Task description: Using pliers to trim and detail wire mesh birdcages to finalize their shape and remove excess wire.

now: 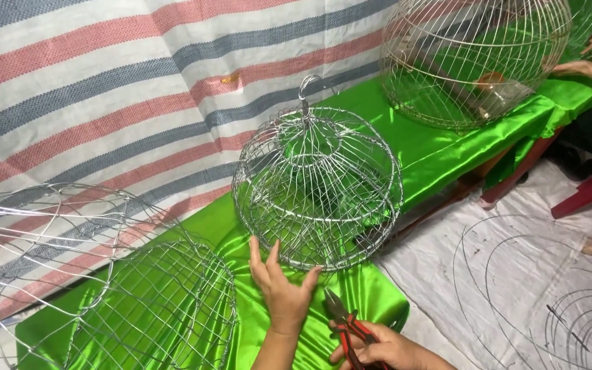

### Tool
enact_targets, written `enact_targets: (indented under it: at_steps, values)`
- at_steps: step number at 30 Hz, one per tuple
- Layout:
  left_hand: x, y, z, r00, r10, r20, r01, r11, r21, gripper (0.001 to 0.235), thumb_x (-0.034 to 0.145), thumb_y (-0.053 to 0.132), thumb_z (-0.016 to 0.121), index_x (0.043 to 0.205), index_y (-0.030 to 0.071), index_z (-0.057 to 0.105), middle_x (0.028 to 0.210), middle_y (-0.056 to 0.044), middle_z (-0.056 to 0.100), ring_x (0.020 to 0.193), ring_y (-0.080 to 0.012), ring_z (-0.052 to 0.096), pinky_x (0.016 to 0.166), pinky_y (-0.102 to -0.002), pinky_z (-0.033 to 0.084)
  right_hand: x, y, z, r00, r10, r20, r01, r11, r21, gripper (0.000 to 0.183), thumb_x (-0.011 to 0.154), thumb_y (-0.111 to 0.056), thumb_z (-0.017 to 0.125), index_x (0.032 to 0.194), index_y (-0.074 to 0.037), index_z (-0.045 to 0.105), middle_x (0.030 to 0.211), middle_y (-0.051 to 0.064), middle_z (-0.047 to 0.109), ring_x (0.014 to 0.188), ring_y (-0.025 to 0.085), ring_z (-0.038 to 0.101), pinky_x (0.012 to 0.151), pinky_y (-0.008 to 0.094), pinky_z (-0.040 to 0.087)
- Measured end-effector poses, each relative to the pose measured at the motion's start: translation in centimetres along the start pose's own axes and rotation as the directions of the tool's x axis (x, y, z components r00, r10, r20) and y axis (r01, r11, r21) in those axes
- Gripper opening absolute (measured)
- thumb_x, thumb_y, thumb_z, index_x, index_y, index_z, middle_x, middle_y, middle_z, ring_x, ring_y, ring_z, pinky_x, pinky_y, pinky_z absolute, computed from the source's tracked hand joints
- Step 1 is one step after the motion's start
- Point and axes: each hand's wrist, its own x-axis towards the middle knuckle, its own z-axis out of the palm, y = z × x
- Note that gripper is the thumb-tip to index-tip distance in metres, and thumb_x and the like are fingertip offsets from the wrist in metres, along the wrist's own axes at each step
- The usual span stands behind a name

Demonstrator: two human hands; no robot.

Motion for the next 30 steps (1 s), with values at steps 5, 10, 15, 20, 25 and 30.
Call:
enact_targets:
  at_steps: [5, 10, 15, 20, 25, 30]
  values:
    - [-0.2, -0.4, 0.4, 1.000, 0.020, -0.007, -0.020, 1.000, -0.003, 0.092, 0.083, 0.073, 0.051, 0.143, 0.004, 0.044, 0.166, -0.022, 0.013, 0.154, -0.0401, 0.019, 0.120, -0.066, 0.024, 0.3, 0.6, -0.1, 0.993, -0.089, 0.078, 0.091, 0.996, -0.014, 0.082, 0.082, -0.008, 0.069, 0.157, -0.005, 0.034, 0.124, 0.022, 0.073, 0.102, 0.039, 0.079, 0.093, 0.041, 0.060]
    - [-0.5, -1.1, 1.0, 1.000, 0.013, 0.001, -0.013, 1.000, 0.020, 0.093, 0.086, 0.076, 0.044, 0.147, 0.006, 0.041, 0.167, -0.021, 0.009, 0.154, -0.0394, 0.018, 0.121, -0.065, 0.024, -0.1, -0.5, 0.9, 0.986, -0.125, 0.111, 0.135, 0.987, -0.087, 0.077, 0.086, -0.010, 0.066, 0.154, 0.000, 0.032, 0.122, 0.019, 0.075, 0.097, 0.035, 0.081, 0.097, 0.047, 0.061]
    - [-0.4, -1.2, 1.1, 0.999, 0.045, -0.025, -0.045, 0.999, -0.001, 0.092, 0.089, 0.077, 0.033, 0.146, 0.006, 0.042, 0.166, -0.022, 0.010, 0.154, -0.0399, 0.018, 0.122, -0.065, 0.023, 0.0, -0.2, 0.8, 0.984, -0.142, 0.108, 0.151, 0.985, -0.081, 0.076, 0.085, -0.009, 0.067, 0.153, 0.000, 0.033, 0.121, 0.020, 0.076, 0.094, 0.036, 0.081, 0.096, 0.047, 0.061]
    - [-0.4, -1.3, 1.1, 0.999, 0.043, -0.031, -0.043, 0.999, -0.009, 0.091, 0.089, 0.076, 0.037, 0.146, 0.006, 0.043, 0.166, -0.021, 0.010, 0.154, -0.0396, 0.017, 0.122, -0.065, 0.022, -0.1, -0.1, 0.8, 0.985, -0.140, 0.104, 0.146, 0.988, -0.048, 0.077, 0.084, -0.008, 0.067, 0.153, -0.001, 0.033, 0.121, 0.023, 0.075, 0.095, 0.038, 0.080, 0.093, 0.048, 0.062]
    - [-0.4, -1.2, 1.0, 0.999, 0.041, -0.026, -0.042, 0.998, -0.042, 0.090, 0.090, 0.076, 0.033, 0.145, 0.006, 0.044, 0.166, -0.022, 0.009, 0.154, -0.0398, 0.016, 0.122, -0.065, 0.022, 0.0, 0.0, 0.6, 0.989, -0.118, 0.088, 0.123, 0.991, -0.051, 0.079, 0.085, -0.010, 0.069, 0.154, 0.000, 0.032, 0.121, 0.022, 0.076, 0.093, 0.038, 0.081, 0.089, 0.046, 0.063]
    - [-0.2, -0.9, 0.6, 0.999, -0.011, -0.030, 0.006, 0.990, -0.139, 0.071, 0.098, 0.064, 0.032, 0.144, 0.011, 0.047, 0.166, -0.021, 0.012, 0.154, -0.0390, 0.016, 0.123, -0.065, 0.018, 0.0, 0.1, 0.5, 0.992, -0.102, 0.069, 0.105, 0.994, -0.040, 0.077, 0.085, -0.009, 0.069, 0.153, -0.002, 0.034, 0.122, 0.024, 0.075, 0.092, 0.040, 0.081, 0.087, 0.046, 0.064]
